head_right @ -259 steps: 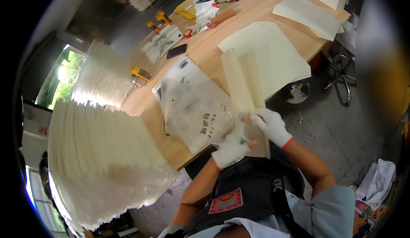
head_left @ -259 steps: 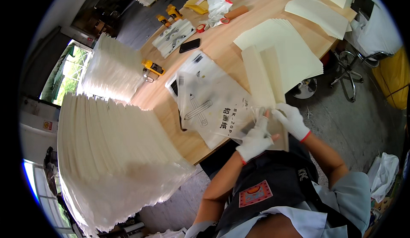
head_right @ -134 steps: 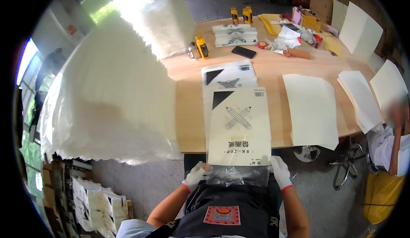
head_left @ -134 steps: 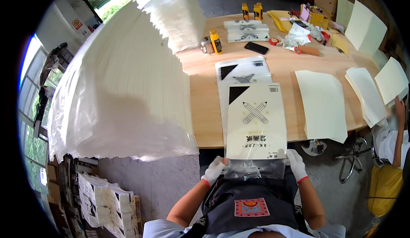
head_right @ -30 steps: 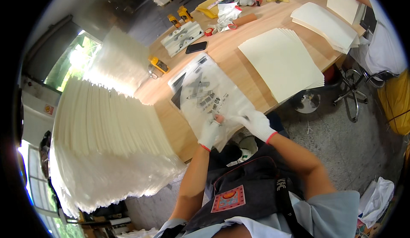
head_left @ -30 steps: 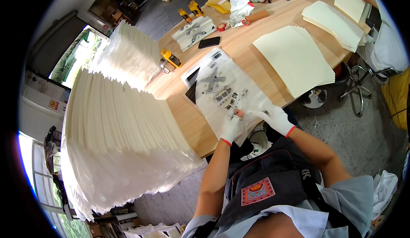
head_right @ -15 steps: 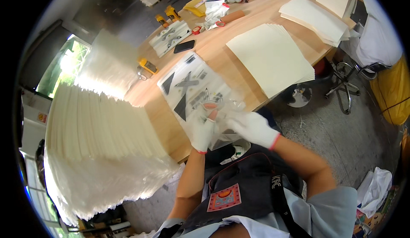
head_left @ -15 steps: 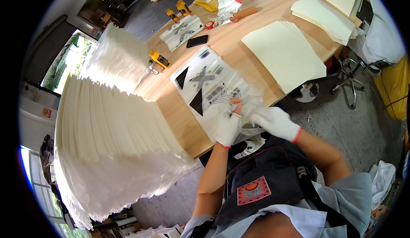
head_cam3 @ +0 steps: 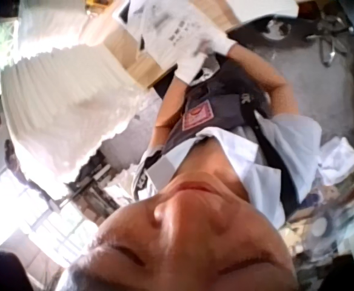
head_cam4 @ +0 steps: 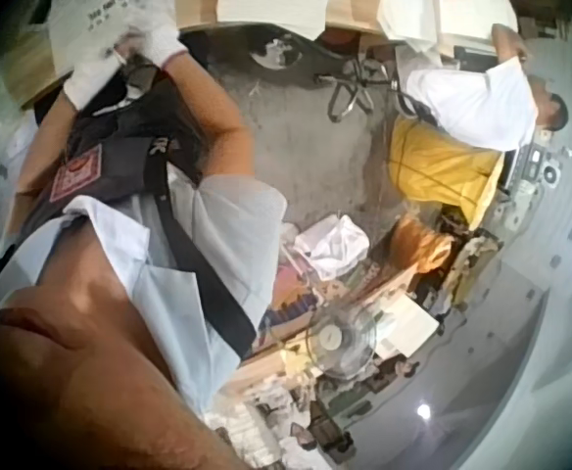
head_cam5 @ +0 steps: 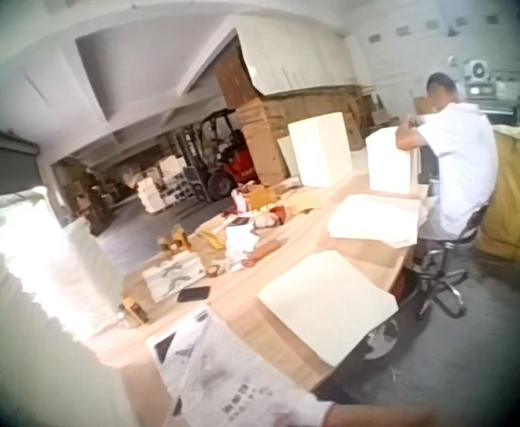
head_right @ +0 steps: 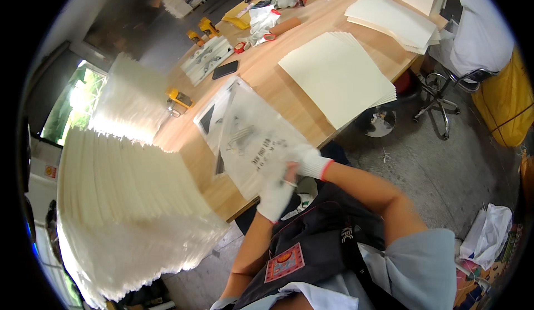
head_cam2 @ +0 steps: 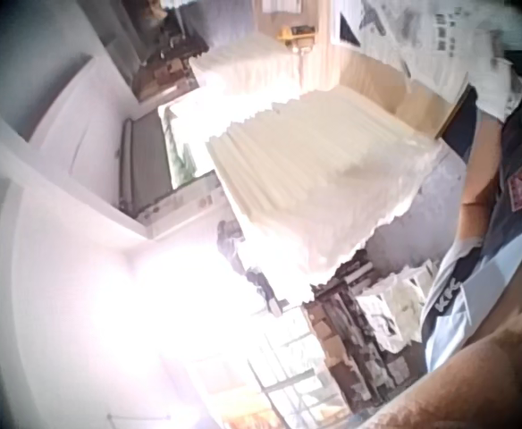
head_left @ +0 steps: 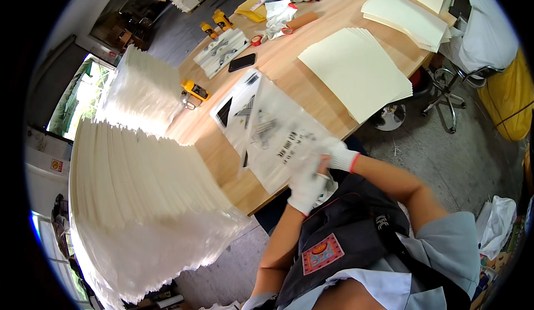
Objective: The person repeatedly picks up stacks of white paper sheets and places them into clear plastic packaging sleeves on a table. The person then seals the sleeves and stacks the packaged units. The task is performed continuously with multiple sheets and sleeves.
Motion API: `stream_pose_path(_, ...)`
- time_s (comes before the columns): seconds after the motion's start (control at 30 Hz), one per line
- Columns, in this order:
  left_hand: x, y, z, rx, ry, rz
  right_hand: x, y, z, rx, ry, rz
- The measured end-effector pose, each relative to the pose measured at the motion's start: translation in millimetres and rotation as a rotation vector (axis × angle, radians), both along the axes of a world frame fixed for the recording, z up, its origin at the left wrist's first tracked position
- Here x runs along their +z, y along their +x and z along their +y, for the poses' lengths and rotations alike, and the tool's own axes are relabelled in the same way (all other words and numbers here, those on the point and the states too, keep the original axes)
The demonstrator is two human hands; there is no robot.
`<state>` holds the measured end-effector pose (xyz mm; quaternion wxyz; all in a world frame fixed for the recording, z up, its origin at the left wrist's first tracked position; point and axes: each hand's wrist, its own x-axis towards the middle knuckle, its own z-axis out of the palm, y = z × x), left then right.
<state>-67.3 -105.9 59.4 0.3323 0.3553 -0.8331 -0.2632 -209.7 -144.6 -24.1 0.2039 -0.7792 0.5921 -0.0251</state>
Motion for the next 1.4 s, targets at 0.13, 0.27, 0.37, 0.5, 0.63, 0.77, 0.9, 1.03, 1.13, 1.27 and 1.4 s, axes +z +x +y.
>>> stream_pose_path(0.13,-24.9,34.9,-18.3,0.230,0.617,0.275,38.0,-74.3,38.8,-0.243,-0.776,-0.127)
stream_pose_path(0.27,-29.5,16.7,-24.7,0.079,0.448,0.235,32.4,-121.9,38.6,-0.275,-0.809,0.017)
stream_pose_path(0.37,-13.2,0.9,-30.5,0.069,0.770,0.187,21.2,-148.1,31.8,-0.130,-0.770,-0.018)
stream_pose_path(0.5,-18.7,-21.4,-39.2,-0.047,0.725,0.269,36.9,-153.1,24.0,-0.154,-0.800,0.056)
stream_pose_path(0.63,-67.0,-25.7,-69.5,-0.261,1.024,0.469,88.6,-116.5,38.4,-0.087,-0.783,0.012)
stream_pose_path(0.77,-33.3,-46.5,-53.2,0.188,1.286,0.646,107.2,-58.2,98.4,-0.013,-0.551,-0.214)
stream_pose_path(0.9,-18.7,15.5,-54.6,0.125,1.090,0.358,52.3,-99.2,103.7,-0.455,-0.625,-0.407)
stream_pose_path(1.03,-21.6,43.7,-57.0,0.001,0.660,-0.163,28.5,-120.0,90.9,-0.666,0.443,-1.840)
stream_pose_path(1.13,-5.9,3.8,-21.0,-0.044,0.273,-0.489,30.5,-81.5,84.8,-0.569,0.231,-1.728)
stream_pose_path(1.27,42.6,-49.3,16.8,-0.141,0.539,-0.868,32.2,-54.1,76.1,-0.673,0.038,-1.183)
stream_pose_path(1.4,4.3,2.2,-1.5,-0.187,0.427,-0.130,56.3,-59.3,85.6,-0.591,-0.277,-0.911)
